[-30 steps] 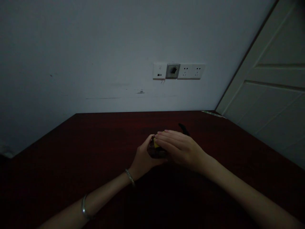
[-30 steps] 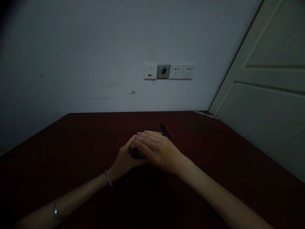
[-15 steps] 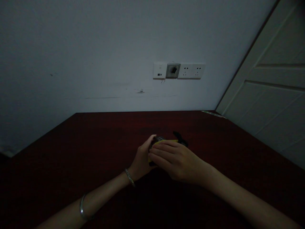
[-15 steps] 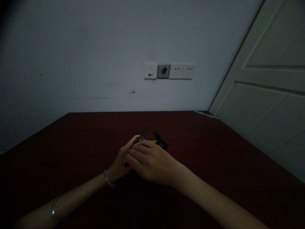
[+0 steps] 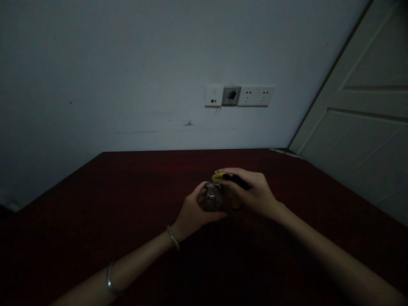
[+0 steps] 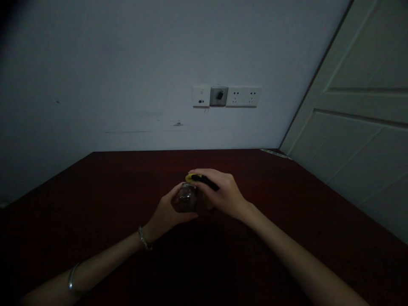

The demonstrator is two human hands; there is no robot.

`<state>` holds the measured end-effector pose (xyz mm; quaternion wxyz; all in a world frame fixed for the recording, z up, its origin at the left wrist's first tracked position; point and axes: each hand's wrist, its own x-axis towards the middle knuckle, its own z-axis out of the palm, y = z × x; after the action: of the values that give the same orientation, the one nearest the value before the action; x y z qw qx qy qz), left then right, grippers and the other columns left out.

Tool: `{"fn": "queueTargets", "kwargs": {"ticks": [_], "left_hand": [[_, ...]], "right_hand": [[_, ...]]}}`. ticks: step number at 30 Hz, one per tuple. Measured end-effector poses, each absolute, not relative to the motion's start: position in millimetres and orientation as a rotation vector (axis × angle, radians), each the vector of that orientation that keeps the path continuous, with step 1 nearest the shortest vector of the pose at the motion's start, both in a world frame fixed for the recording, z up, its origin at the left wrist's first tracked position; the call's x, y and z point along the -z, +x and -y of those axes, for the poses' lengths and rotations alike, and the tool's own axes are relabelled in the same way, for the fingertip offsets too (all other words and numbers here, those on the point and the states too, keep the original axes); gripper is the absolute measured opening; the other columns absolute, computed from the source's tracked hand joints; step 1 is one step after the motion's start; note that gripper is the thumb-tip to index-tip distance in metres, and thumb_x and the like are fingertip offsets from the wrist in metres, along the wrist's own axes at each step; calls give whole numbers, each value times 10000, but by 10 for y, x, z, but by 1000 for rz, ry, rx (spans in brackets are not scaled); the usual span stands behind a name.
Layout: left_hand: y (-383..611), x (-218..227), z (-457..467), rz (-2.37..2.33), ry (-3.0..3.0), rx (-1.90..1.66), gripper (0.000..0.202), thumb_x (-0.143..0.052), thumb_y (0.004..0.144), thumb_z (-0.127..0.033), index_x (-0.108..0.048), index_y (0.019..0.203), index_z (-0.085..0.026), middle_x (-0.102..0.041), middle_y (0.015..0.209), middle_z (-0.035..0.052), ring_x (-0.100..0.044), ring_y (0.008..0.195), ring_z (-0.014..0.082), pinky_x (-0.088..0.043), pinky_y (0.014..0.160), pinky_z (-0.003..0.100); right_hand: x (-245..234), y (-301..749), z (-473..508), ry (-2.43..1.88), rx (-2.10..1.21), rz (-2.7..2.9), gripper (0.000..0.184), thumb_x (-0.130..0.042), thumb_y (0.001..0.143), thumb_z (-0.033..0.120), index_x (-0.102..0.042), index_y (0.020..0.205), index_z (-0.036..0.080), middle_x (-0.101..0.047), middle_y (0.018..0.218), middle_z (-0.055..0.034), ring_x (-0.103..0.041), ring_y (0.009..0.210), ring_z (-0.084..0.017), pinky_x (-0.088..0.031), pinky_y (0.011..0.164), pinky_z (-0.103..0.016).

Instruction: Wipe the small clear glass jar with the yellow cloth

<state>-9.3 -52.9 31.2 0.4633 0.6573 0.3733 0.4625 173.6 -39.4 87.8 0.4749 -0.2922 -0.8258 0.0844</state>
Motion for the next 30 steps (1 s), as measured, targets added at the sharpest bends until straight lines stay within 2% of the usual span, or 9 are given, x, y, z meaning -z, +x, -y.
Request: {"fn": "queueTargets", "kwargs": {"ticks": [7, 9, 12, 15, 17, 21, 27, 30], "left_hand": [[-81, -350, 549, -857, 1488, -1140, 770, -835, 519, -214, -471, 1194, -147, -618, 1202, 130, -598, 1095, 275, -489, 944, 448], [-86, -348, 538, -830, 1480, -1139, 742, -834, 527, -236, -491, 1179, -152, -635, 1177, 121, -610, 1074, 277, -497, 930, 452], [-88, -351, 521, -795, 1457, -1144, 676, -830, 540, -254, -526, 1136, -152, -665, 1123, 111, -634, 1025, 273, -514, 898, 442], [-90, -365, 516, -822, 1450, -1172, 596, -816, 561, -248, -554, 1088, -151, -680, 1084, 101, -645, 992, 262, -517, 884, 429], [-91, -377, 522, -849, 1437, -1182, 546, -801, 579, -240, -565, 1063, -150, -685, 1068, 94, -648, 980, 252, -516, 881, 417], [-94, -395, 538, -942, 1436, -1151, 453, -781, 604, -254, -588, 1001, -150, -701, 1010, 83, -659, 924, 236, -528, 837, 403], [-107, -413, 534, -958, 1456, -1073, 418, -765, 635, -285, -593, 993, -155, -696, 1002, 80, -653, 914, 229, -523, 828, 399], [-117, -423, 523, -961, 1487, -1039, 465, -772, 623, -293, -578, 1018, -145, -680, 1025, 96, -643, 930, 242, -508, 857, 422]], "right_hand": [[-824, 1820, 286, -666, -574, 2168, 351, -547, 885, 261, -535, 1236, 259, -617, 1226, -47, -584, 1119, -181, -480, 958, -407], [-846, 1840, 313, -627, -623, 2228, 545, -666, 796, 313, -467, 1302, 274, -559, 1300, -65, -542, 1175, -216, -455, 984, -444], [-843, 1835, 352, -595, -605, 2289, 990, -830, 565, 373, -308, 1400, 272, -441, 1400, -111, -455, 1257, -277, -413, 1024, -477], [-799, 1785, 374, -606, -468, 2357, 1193, -851, 524, 367, -117, 1457, 246, -313, 1469, -153, -345, 1328, -294, -350, 1073, -479], [-755, 1742, 375, -592, -347, 2402, 1224, -850, 537, 346, -60, 1463, 224, -268, 1484, -168, -286, 1355, -298, -316, 1093, -480], [-642, 1675, 353, -565, -194, 2389, 1158, -821, 596, 341, -63, 1460, 196, -265, 1473, -191, -254, 1362, -314, -310, 1089, -505], [-495, 1633, 344, -612, -267, 2268, 1105, -777, 627, 255, -51, 1459, 227, -287, 1458, -171, -281, 1346, -321, -318, 1076, -526], [-457, 1624, 342, -625, -318, 2232, 1120, -765, 613, 217, -33, 1461, 231, -279, 1458, -169, -284, 1343, -326, -316, 1074, -526]]}}
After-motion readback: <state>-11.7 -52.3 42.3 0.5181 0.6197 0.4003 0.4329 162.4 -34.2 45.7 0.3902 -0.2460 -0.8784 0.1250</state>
